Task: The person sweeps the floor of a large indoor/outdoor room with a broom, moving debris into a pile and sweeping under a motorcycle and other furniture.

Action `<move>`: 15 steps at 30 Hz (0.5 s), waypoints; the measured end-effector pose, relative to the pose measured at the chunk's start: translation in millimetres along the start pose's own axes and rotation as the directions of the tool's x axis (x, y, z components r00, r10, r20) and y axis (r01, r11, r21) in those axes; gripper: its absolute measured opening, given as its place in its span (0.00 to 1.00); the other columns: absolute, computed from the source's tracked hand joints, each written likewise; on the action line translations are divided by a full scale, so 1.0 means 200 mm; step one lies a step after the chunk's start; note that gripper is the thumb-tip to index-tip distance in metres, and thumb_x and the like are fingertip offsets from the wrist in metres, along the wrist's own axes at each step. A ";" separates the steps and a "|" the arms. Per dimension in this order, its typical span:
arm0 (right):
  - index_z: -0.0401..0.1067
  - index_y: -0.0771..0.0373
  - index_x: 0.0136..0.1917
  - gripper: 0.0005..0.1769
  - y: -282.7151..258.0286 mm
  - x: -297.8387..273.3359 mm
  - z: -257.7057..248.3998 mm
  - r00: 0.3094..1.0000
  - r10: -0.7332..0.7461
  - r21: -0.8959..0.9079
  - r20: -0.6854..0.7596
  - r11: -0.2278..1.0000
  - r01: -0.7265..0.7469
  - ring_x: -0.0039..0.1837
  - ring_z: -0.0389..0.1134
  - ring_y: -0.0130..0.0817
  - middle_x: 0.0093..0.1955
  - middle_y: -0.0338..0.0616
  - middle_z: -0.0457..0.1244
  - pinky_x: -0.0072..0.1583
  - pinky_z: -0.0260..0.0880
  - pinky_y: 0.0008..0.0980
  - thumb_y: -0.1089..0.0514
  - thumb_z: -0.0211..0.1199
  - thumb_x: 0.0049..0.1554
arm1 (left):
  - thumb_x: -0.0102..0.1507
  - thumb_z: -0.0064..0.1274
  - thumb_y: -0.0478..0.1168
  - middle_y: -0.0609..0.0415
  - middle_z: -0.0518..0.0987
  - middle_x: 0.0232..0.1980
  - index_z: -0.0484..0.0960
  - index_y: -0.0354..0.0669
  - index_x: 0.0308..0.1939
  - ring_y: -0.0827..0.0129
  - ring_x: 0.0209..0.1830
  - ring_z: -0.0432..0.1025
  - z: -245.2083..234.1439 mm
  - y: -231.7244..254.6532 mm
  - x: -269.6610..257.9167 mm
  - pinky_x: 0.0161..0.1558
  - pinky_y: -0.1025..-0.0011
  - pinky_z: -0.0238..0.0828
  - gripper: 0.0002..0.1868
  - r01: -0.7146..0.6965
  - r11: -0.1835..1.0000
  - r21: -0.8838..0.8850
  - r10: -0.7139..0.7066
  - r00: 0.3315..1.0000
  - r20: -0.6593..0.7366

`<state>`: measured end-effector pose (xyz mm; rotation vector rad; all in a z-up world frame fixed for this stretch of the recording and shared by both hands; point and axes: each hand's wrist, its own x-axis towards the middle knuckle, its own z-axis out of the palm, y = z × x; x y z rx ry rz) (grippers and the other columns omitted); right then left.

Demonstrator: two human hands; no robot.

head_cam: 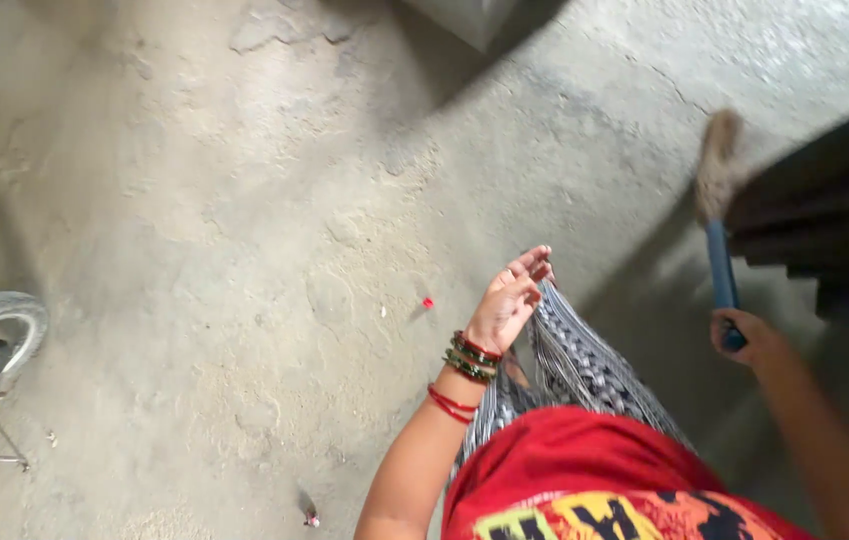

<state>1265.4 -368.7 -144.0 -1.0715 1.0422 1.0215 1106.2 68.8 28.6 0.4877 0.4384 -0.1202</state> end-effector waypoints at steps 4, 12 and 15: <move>0.63 0.55 0.40 0.10 -0.16 0.34 0.38 0.995 0.088 -0.166 -0.046 0.982 -0.095 0.30 0.59 0.28 0.30 0.33 0.57 0.31 0.64 0.27 0.57 0.64 0.56 | 0.65 0.44 0.26 0.58 0.73 0.70 0.71 0.38 0.70 0.76 0.62 0.68 0.02 0.16 0.11 0.54 0.80 0.65 0.27 -0.057 0.998 -0.007 0.056 0.997 -0.043; 0.68 0.70 0.38 0.09 0.23 0.42 1.07 0.996 -0.036 -0.694 0.080 0.715 0.082 0.30 0.62 0.35 0.30 0.44 0.61 0.31 0.64 0.35 0.63 0.65 0.51 | 0.63 0.44 0.25 0.59 0.71 0.72 0.71 0.39 0.70 0.77 0.62 0.67 0.04 0.24 0.27 0.54 0.81 0.65 0.29 -0.070 0.997 -0.035 0.065 0.991 -0.116; 0.65 0.60 0.41 0.12 -0.03 0.25 1.06 0.995 -0.050 -0.914 0.090 0.393 0.103 0.29 0.57 0.31 0.30 0.38 0.58 0.30 0.58 0.34 0.59 0.69 0.52 | 0.63 0.44 0.25 0.59 0.71 0.72 0.71 0.40 0.69 0.77 0.63 0.67 0.10 0.26 0.37 0.55 0.81 0.65 0.28 -0.060 0.998 -0.004 0.060 0.991 -0.123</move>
